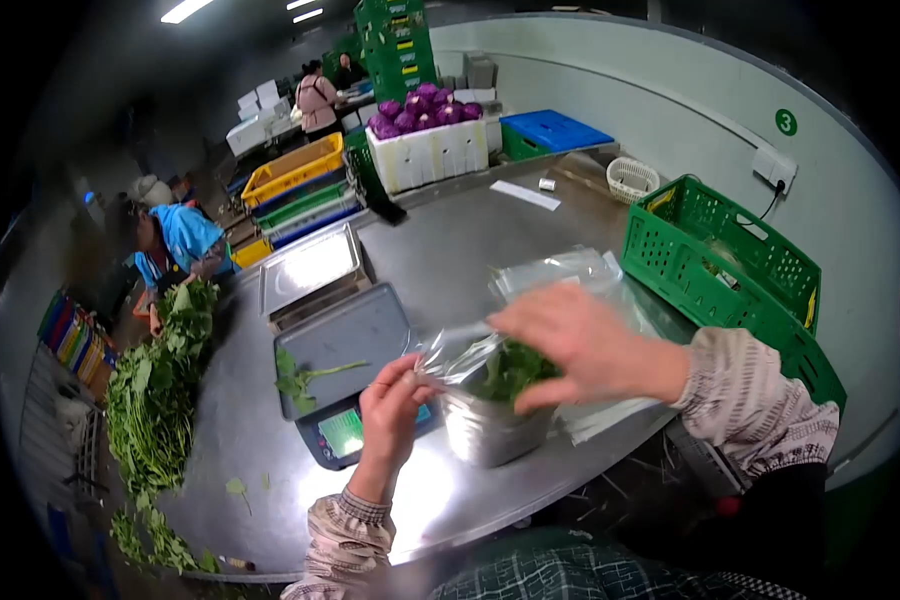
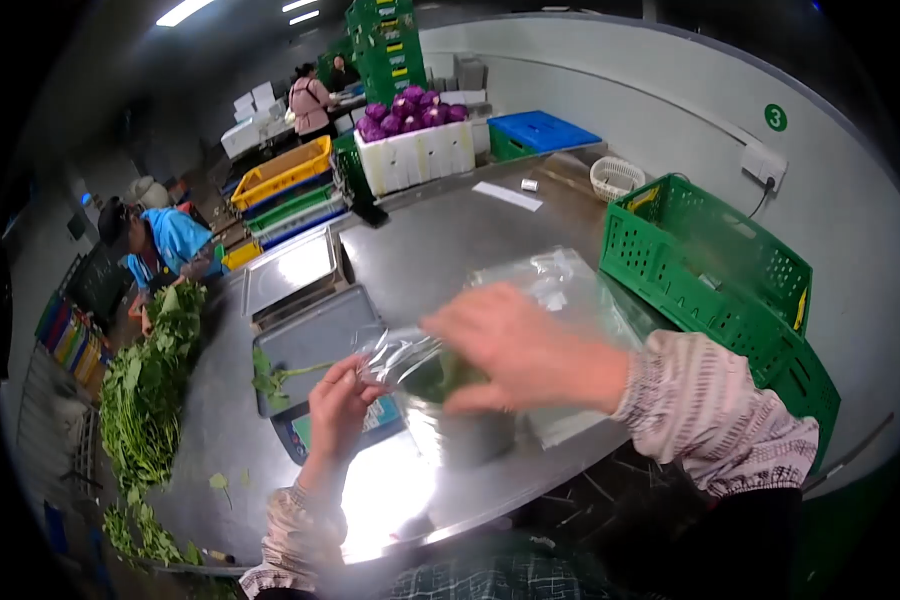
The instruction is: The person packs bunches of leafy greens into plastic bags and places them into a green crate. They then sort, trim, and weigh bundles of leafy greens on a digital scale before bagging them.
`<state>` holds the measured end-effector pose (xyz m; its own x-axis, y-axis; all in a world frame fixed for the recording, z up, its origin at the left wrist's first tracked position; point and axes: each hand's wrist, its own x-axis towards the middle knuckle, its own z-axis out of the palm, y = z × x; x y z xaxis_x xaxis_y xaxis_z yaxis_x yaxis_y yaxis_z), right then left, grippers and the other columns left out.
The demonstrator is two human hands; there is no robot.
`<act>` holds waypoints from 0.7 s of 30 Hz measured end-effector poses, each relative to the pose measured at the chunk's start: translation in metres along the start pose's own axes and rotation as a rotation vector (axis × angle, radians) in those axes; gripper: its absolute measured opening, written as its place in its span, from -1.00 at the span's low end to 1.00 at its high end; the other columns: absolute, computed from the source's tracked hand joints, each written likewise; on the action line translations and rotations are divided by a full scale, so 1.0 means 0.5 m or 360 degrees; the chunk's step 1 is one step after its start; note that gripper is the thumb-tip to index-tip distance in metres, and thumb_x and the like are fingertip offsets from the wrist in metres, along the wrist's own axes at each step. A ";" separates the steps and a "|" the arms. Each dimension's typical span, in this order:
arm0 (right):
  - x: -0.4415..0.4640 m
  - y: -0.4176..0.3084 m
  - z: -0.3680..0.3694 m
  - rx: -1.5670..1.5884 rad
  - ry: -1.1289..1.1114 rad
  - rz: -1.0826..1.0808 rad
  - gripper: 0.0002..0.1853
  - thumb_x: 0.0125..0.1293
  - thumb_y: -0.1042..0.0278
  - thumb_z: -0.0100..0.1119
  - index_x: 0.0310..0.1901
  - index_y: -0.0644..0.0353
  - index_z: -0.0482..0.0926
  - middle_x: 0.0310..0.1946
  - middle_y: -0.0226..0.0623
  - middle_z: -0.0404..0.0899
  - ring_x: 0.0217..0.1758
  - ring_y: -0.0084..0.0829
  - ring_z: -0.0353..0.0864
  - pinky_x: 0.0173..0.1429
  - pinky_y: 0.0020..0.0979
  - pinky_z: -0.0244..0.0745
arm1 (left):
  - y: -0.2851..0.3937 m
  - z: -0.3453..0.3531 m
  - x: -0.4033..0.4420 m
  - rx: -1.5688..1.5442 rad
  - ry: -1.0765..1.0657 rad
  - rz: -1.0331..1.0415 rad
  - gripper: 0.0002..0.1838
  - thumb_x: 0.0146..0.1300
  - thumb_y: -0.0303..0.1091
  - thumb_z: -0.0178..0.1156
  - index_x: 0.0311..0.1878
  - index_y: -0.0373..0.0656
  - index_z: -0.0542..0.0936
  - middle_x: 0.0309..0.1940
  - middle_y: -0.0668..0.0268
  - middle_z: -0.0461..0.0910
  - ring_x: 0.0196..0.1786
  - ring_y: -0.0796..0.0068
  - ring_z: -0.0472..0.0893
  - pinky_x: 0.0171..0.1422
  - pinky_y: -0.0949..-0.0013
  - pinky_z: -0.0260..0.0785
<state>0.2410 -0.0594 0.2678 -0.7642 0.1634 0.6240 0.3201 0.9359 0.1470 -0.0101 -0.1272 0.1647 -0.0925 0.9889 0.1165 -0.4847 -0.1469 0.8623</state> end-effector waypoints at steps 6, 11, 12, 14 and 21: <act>-0.070 -0.011 0.118 -0.0174 -0.0432 0.0060 -0.67 -0.14 0.19 0.37 -0.38 0.09 0.46 -0.50 -0.38 0.43 -0.43 -0.32 0.52 -0.36 -0.32 0.35 | -0.085 0.015 -0.100 0.1595 0.0100 0.0889 -0.71 -0.05 -0.70 0.32 -0.27 -0.23 0.48 -0.40 0.29 0.53 -0.39 0.45 0.60 -0.34 0.44 0.44; -0.047 -0.049 0.078 0.0268 -0.0845 0.0255 -0.76 0.04 0.16 0.28 -0.40 0.13 0.52 -0.49 -0.31 0.45 -0.45 -0.24 0.55 -0.42 -0.26 0.39 | -0.202 -0.041 -0.099 0.2112 -0.0169 0.1309 -0.84 0.01 -0.60 0.25 -0.33 -0.23 0.49 -0.46 0.20 0.50 -0.50 0.22 0.55 -0.50 0.26 0.39; -0.046 -0.058 0.071 0.0451 -0.0976 0.0362 -0.77 0.09 0.16 0.26 -0.40 0.14 0.53 -0.49 -0.29 0.46 -0.45 -0.21 0.56 -0.43 -0.23 0.41 | -0.206 -0.035 -0.100 0.2153 -0.0229 0.1340 -0.81 -0.01 -0.60 0.22 -0.28 -0.25 0.50 -0.45 0.17 0.49 -0.49 0.19 0.54 -0.50 0.22 0.38; -0.053 -0.063 0.079 0.0453 -0.0878 0.0340 -0.76 0.07 0.14 0.29 -0.44 0.14 0.55 -0.50 -0.27 0.48 -0.46 -0.18 0.57 -0.41 -0.20 0.44 | -0.205 -0.025 -0.112 0.2304 -0.0434 0.1263 -0.81 -0.01 -0.56 0.22 -0.27 -0.24 0.51 -0.38 0.13 0.52 -0.46 0.20 0.56 -0.48 0.24 0.39; -0.021 -0.034 0.040 0.0163 -0.0604 0.0293 -0.86 -0.07 0.35 0.20 -0.63 0.22 0.56 -0.50 -0.13 0.52 -0.44 -0.07 0.57 -0.32 -0.15 0.48 | -0.034 0.060 -0.050 0.2328 -0.0614 0.2001 -0.85 -0.12 -0.54 0.36 -0.46 -0.20 0.56 -0.12 0.00 0.61 -0.34 0.26 0.65 -0.38 0.35 0.50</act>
<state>0.2322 -0.0708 0.2436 -0.8572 0.4160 0.3036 0.4280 0.9033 -0.0294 0.0267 -0.1488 0.1619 0.5074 0.3390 0.7922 0.6800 -0.7222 -0.1265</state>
